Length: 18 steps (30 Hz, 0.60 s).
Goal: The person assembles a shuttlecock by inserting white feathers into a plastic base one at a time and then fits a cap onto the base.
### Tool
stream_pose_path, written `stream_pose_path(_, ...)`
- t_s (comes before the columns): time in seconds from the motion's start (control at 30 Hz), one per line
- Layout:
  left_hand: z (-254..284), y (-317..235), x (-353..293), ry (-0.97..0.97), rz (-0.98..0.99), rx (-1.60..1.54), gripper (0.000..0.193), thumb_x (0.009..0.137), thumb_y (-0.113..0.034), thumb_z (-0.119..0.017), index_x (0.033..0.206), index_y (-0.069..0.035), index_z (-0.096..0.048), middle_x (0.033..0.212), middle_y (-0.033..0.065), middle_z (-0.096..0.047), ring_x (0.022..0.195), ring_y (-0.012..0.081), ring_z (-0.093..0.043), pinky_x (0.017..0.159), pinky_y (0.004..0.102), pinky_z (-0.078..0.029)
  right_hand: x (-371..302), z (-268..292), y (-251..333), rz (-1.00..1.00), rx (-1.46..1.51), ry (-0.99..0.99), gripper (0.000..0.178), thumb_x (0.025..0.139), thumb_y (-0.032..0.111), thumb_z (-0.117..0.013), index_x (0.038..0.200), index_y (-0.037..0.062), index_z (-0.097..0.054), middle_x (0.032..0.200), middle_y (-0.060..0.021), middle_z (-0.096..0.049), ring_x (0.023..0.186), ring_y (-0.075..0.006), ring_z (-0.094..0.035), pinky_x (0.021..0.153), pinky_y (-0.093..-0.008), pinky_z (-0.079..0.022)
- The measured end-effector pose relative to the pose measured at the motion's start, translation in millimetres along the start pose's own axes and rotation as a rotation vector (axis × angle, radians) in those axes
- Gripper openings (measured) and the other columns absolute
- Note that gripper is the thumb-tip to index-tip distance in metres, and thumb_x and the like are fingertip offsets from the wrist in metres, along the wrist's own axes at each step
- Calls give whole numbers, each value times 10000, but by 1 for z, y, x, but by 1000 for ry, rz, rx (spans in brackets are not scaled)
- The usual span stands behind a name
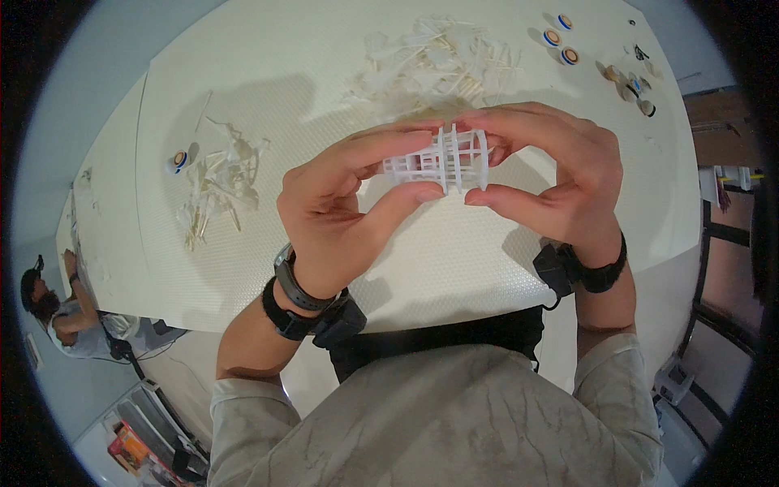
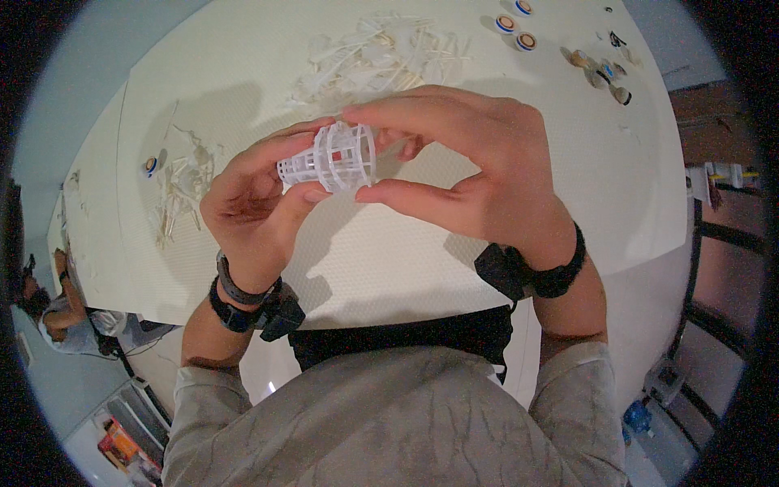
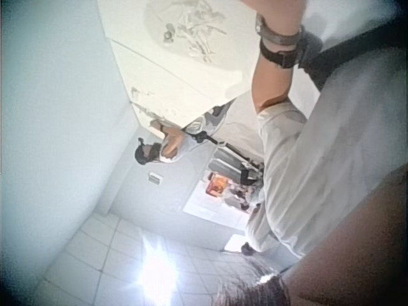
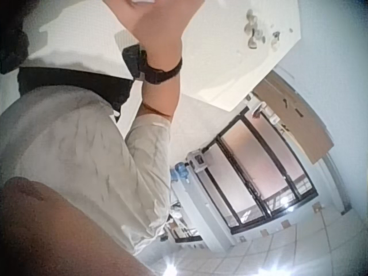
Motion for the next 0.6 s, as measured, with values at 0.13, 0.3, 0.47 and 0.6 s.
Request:
stream_pose_path(0.13,2,0,1,11,-27,16,398,810,102,-786,1192,65,-682,1210,233,-707,1150,271,-686,964,371,-577,1,1,-1,-15,45,-3,564,660,106,-923,1193,93,-740,939,-79,-749,757,-156,-709,643,-256,-571)
stream_pose_path(0.3,3,1,2,-1,-53,12,403,811,106,-782,1198,63,-681,1216,236,-704,1152,274,-686,962,373,-578,1,3,-1,-18,52,-22,557,665,70,-911,1194,83,-738,927,-79,-744,768,-152,-708,638,-250,-567)
stream_pose_path(0.47,2,0,2,-24,-57,34,422,788,89,-811,1190,52,-688,1199,231,-715,1148,274,-693,968,367,-570,-2,5,-3,-29,28,55,594,645,23,-866,1212,-7,-691,1094,-160,-741,843,-195,-699,725,-287,-573)
stream_pose_path(0.6,5,-2,2,18,-71,81,433,769,67,-838,1177,43,-694,1170,215,-731,1152,270,-696,960,359,-563,1,0,-3,-36,111,4,545,666,25,-884,1188,59,-732,998,-113,-744,820,-177,-720,692,-262,-579)
Point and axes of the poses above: each hand's wrist, its own x-axis towards the middle knuckle, its own z-axis out of the back of the hand, y = z × x, the point moved 4 cm from there along x, towards the middle knuckle
